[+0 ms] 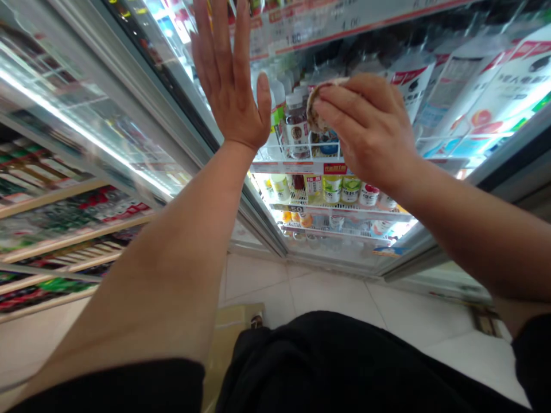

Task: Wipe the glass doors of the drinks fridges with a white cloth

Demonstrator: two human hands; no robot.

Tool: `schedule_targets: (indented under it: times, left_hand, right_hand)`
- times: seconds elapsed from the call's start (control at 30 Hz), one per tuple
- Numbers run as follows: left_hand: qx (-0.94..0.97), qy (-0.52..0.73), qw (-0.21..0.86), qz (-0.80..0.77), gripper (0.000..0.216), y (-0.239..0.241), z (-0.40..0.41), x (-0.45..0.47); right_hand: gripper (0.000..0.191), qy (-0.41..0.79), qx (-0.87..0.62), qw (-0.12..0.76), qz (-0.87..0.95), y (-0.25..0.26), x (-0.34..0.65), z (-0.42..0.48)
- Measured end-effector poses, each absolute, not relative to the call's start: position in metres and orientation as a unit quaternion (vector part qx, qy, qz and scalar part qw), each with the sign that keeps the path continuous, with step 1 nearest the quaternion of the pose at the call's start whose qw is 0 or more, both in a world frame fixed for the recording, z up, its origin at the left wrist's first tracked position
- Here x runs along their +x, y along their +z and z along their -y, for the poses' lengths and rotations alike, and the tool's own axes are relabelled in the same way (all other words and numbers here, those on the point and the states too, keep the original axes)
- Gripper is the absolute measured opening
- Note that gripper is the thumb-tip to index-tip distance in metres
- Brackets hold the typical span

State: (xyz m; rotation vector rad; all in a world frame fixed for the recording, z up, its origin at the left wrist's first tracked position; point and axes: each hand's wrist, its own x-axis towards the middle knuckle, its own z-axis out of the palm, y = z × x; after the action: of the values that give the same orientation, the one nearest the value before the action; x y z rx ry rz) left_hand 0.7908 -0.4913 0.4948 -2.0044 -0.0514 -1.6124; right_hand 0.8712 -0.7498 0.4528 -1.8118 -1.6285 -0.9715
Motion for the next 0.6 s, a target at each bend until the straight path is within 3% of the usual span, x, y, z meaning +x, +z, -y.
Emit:
schedule_targets:
  times: [0.23,0.6]
  left_hand:
    - [-0.75,-0.608,0.259,-0.001,0.076,0.494,0.489,0.792]
    - [-0.725,-0.638,0.255,-0.041,0.073,0.493,0.474,0.803]
  right_hand:
    - [0.046,-0.368,-0.67,0.242,0.598,0.452,0.873,0.751]
    - [0.049,-0.392,-0.673,0.29,0.556,0.448,0.862,0.734]
